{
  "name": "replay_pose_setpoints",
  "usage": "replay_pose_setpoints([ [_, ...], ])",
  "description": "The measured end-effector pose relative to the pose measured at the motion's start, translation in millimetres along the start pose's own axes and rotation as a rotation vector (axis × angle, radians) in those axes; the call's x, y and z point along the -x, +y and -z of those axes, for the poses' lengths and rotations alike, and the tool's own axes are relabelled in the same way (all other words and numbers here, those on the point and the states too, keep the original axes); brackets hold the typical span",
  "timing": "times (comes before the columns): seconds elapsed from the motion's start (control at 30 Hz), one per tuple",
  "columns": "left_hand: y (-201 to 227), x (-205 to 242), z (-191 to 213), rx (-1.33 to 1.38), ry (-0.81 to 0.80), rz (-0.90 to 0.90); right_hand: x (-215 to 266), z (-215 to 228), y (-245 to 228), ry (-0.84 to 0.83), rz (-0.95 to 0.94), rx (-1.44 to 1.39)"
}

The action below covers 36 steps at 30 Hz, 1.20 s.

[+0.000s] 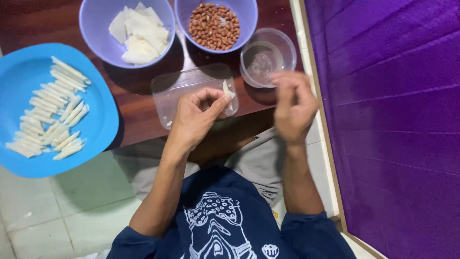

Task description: Assembling small peanut rolls by placing a peanut on a strip of dough and rolling it up by hand.

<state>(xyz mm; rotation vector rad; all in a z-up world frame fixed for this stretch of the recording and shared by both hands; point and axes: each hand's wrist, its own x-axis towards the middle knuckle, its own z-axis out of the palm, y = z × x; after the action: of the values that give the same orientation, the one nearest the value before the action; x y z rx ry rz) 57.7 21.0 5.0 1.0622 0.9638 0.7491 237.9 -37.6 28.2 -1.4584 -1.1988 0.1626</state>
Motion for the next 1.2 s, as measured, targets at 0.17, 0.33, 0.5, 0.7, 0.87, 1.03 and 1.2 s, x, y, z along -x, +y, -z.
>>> replay_pose_setpoints([
  [0.17, 0, -24, -11, 0.072, -0.106, 0.010, -18, 21, 62, -0.153, 0.149, 0.519],
  [0.33, 1, -30, -16, 0.011, -0.076, 0.047, -15, 19, 78, -0.221, 0.110, 0.644],
  [0.5, -1, -29, -15, 0.025, -0.088, 0.035, -18, 19, 81, -0.252, 0.128, 0.681],
  [0.7, 4, -27, -14, -0.008, -0.079, 0.040, -19, 17, 81, -0.254, 0.126, 0.682],
  [0.87, 7, -25, -13, 0.011, -0.067, 0.056, -18, 17, 81, -0.247, 0.131, 0.651],
  [1.03, 2, -25, -10, 0.075, -0.079, 0.051, -17, 21, 47, -0.202, 0.146, 0.429],
  [1.2, 12, -20, -10, 0.061, -0.067, 0.062, -14, 25, 23, -0.279, 0.245, 0.544],
])
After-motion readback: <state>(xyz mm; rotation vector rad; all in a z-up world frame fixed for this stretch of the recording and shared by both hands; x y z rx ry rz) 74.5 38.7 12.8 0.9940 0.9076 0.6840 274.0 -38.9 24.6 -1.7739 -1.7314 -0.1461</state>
